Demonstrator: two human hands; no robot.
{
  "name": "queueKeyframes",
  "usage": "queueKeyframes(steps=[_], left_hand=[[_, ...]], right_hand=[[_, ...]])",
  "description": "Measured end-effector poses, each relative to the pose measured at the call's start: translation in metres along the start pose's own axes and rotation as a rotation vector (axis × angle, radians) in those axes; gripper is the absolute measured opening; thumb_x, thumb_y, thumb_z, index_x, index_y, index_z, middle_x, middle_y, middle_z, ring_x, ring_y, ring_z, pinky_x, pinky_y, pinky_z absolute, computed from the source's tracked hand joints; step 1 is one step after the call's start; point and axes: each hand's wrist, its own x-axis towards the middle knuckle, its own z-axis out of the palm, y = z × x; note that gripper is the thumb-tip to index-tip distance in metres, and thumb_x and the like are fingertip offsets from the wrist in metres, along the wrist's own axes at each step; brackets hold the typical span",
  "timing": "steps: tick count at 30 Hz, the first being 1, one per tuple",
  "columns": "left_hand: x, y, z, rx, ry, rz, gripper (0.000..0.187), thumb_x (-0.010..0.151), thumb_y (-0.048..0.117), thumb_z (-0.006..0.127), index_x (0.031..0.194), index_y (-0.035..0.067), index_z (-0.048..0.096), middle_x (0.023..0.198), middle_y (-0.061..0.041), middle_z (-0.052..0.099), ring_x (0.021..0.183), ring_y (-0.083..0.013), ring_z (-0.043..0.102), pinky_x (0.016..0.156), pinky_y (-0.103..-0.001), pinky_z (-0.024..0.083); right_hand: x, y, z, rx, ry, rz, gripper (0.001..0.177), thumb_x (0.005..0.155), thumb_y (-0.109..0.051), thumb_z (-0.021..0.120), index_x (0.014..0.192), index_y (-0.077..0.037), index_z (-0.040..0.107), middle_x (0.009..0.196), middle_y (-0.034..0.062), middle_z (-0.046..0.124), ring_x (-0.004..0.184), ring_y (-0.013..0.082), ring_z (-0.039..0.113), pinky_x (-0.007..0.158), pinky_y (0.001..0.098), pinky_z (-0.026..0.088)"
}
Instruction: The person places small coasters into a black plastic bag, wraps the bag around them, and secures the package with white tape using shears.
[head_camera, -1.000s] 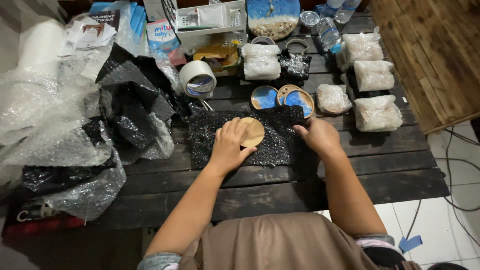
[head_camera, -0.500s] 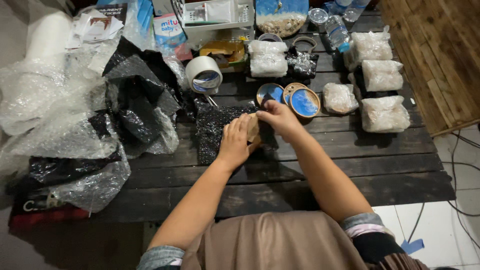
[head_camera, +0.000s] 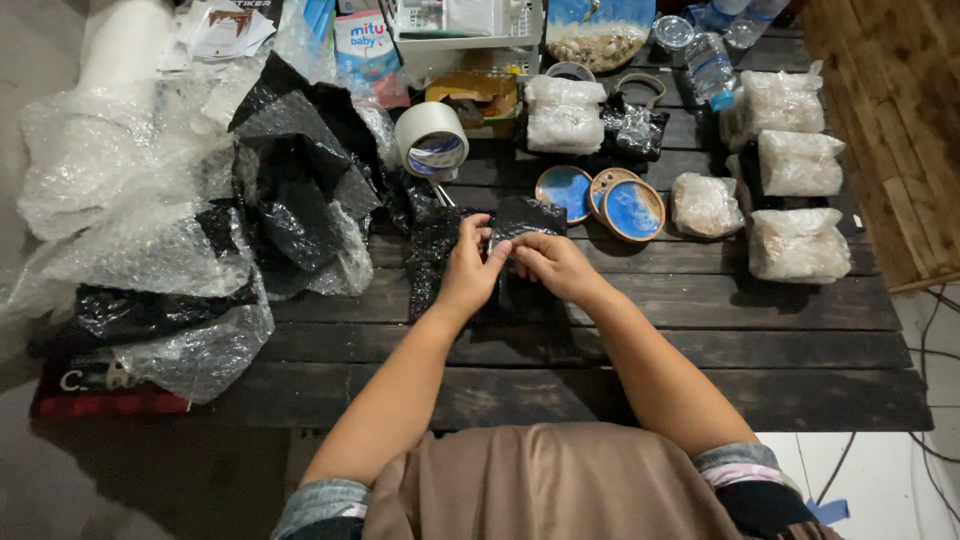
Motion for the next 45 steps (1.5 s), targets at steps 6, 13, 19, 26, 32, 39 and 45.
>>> queueKeyframes(steps=[6, 13, 19, 26, 32, 39, 45], left_hand=[[0.002, -0.005, 0.009, 0.154, 0.053, 0.091, 0.066, 0.082, 0.009, 0.076, 0.141, 0.013, 0.048, 0.116, -0.02, 0.071, 0.108, -0.0391, 0.069, 0.089, -0.046, 0.059], [0.001, 0.006, 0.0, 0.065, -0.033, 0.051, 0.088, 0.072, -0.001, 0.069, 0.153, 0.016, 0.038, 0.126, -0.025, 0.066, 0.123, -0.046, 0.06, 0.102, -0.05, 0.053], [0.003, -0.003, 0.003, 0.001, 0.033, 0.033, 0.07, 0.086, 0.015, 0.073, 0.149, 0.017, 0.043, 0.112, -0.016, 0.071, 0.115, -0.0377, 0.066, 0.096, -0.046, 0.056], [0.005, -0.006, 0.01, 0.11, 0.076, -0.006, 0.071, 0.087, 0.005, 0.069, 0.15, 0.015, 0.039, 0.111, -0.018, 0.07, 0.112, -0.04, 0.067, 0.093, -0.046, 0.059], [0.01, -0.015, 0.013, 0.132, 0.108, -0.041, 0.069, 0.089, 0.006, 0.066, 0.151, 0.02, 0.039, 0.097, -0.01, 0.071, 0.099, -0.0352, 0.071, 0.086, -0.047, 0.059], [0.004, 0.001, 0.014, 0.127, 0.152, -0.048, 0.082, 0.085, 0.0, 0.062, 0.156, 0.022, 0.027, 0.101, -0.012, 0.07, 0.098, -0.037, 0.07, 0.087, -0.049, 0.058], [-0.003, 0.018, -0.003, 0.479, 0.333, 0.381, 0.062, 0.086, -0.002, 0.063, 0.145, 0.013, 0.052, 0.12, -0.013, 0.06, 0.11, -0.0351, 0.062, 0.089, -0.045, 0.057]], right_hand=[[-0.01, -0.022, -0.007, -0.527, 0.402, -0.265, 0.017, 0.091, -0.014, 0.071, 0.106, -0.021, 0.075, 0.092, 0.0042, 0.069, 0.089, 0.0281, 0.069, 0.077, 0.0381, 0.055], [-0.005, 0.001, -0.004, -0.752, 0.342, -0.356, 0.035, 0.088, -0.015, 0.074, 0.123, -0.014, 0.069, 0.113, 0.0131, 0.066, 0.106, 0.0366, 0.067, 0.085, 0.0443, 0.054], [-0.003, 0.014, -0.003, -0.874, 0.288, -0.392, 0.038, 0.089, -0.02, 0.076, 0.125, -0.013, 0.067, 0.118, 0.0107, 0.07, 0.109, 0.0305, 0.069, 0.086, 0.0407, 0.056], [-0.018, -0.023, 0.003, -0.981, 0.147, -0.244, 0.051, 0.095, -0.03, 0.068, 0.141, -0.014, 0.056, 0.139, 0.0133, 0.06, 0.137, 0.0303, 0.053, 0.107, 0.0491, 0.041], [-0.02, -0.033, 0.012, -1.037, -0.083, -0.019, 0.065, 0.104, -0.041, 0.049, 0.161, -0.014, 0.031, 0.163, 0.0175, 0.034, 0.154, 0.0342, 0.025, 0.12, 0.0568, 0.023], [-0.014, -0.026, 0.027, -1.132, 0.043, -0.171, 0.057, 0.1, -0.032, 0.056, 0.154, -0.015, 0.047, 0.151, 0.0175, 0.052, 0.147, 0.034, 0.042, 0.118, 0.0563, 0.028], [-0.013, -0.023, 0.03, -1.136, 0.022, -0.15, 0.065, 0.1, -0.038, 0.05, 0.159, -0.015, 0.036, 0.155, 0.0147, 0.046, 0.149, 0.0321, 0.037, 0.121, 0.0539, 0.022]])
